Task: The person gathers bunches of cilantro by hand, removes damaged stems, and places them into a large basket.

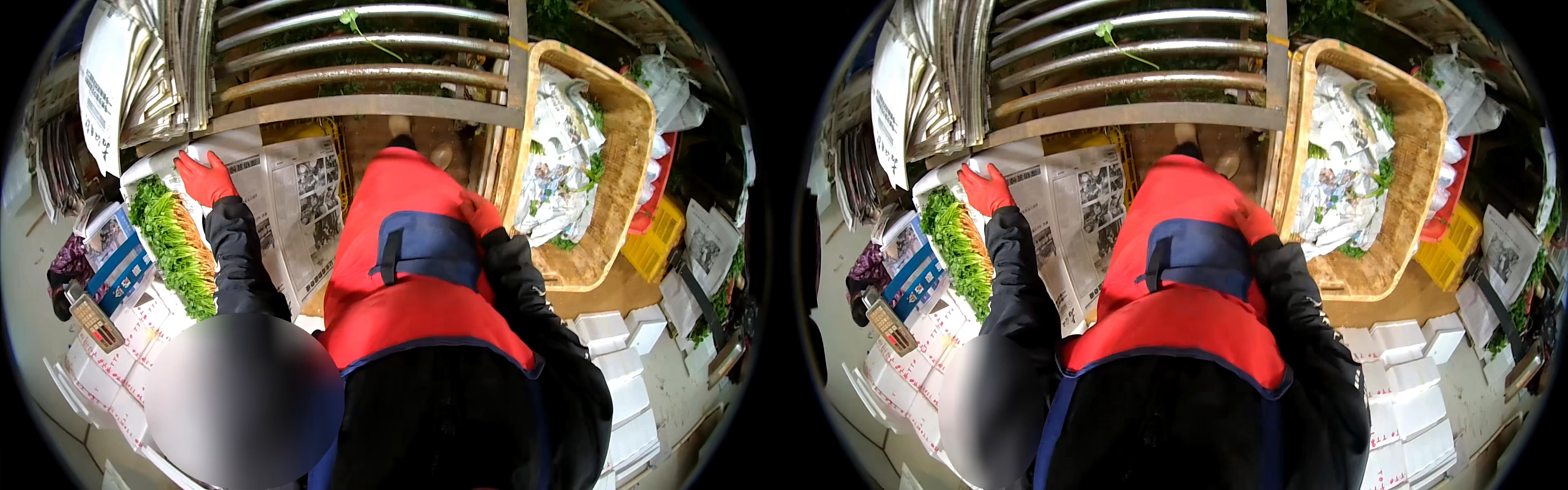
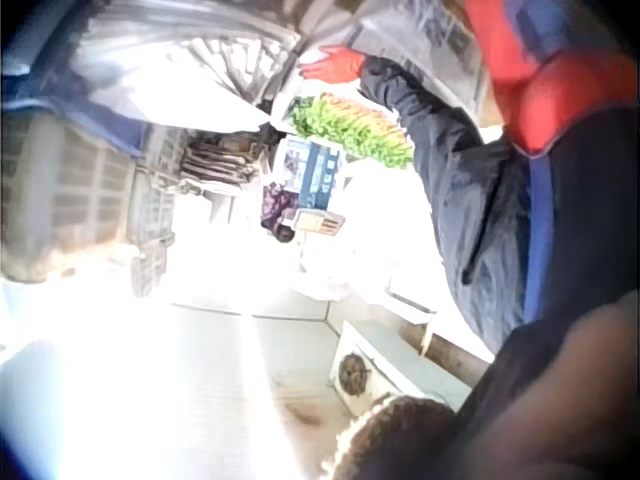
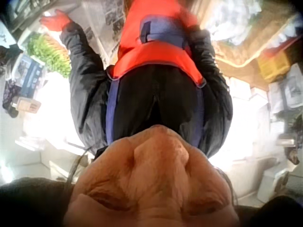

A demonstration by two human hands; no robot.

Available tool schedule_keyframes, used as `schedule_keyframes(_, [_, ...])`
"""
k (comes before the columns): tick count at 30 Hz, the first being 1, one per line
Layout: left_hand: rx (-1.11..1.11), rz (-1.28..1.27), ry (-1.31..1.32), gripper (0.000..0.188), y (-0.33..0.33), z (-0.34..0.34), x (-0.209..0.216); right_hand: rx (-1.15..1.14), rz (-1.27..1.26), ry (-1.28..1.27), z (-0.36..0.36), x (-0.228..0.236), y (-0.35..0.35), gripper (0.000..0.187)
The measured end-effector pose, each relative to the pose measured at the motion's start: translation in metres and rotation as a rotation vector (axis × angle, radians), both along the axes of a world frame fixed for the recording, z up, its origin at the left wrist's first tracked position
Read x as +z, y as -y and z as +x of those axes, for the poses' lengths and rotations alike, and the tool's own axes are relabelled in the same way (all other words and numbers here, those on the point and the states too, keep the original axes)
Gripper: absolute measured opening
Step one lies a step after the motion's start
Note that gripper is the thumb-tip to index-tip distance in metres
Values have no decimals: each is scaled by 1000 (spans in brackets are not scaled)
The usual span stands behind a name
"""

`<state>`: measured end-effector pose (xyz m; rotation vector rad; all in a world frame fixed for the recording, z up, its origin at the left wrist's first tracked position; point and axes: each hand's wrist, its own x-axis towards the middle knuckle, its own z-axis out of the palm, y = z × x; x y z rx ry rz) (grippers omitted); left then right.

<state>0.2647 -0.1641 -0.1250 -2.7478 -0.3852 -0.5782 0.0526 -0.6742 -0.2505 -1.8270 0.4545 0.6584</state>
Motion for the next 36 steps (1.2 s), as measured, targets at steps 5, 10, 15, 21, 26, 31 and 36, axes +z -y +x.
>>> schedule_keyframes(5, [0, -41, -5, 58, -8, 0, -5, 36, -52, -128, -22, 4, 2, 37])
schedule_keyframes(10, [56, -210, -151, 59, 9, 3, 26, -85, -7, -79, -65, -7, -16, 32])
schedule_keyframes(15, [-468, -754, -29, 40, 122, 21, 80, -261, -55, -190, -98, -19, -30, 30])
schedule_keyframes(21, [-1001, -767, -97, 35, 254, 117, 50, -227, -152, -295, -77, -42, -56, 30])
schedule_keyframes(26, [-1005, -420, -184, 44, 276, 139, 20, -424, -36, -91, -43, -57, -75, 30])
schedule_keyframes(31, [-987, -426, -178, 45, 278, 135, 17, -535, -83, -1, -83, -70, -84, 29])
schedule_keyframes(36, [-1023, -477, -184, 44, 273, 138, 12, -856, 115, -375, -174, -102, -114, 25])
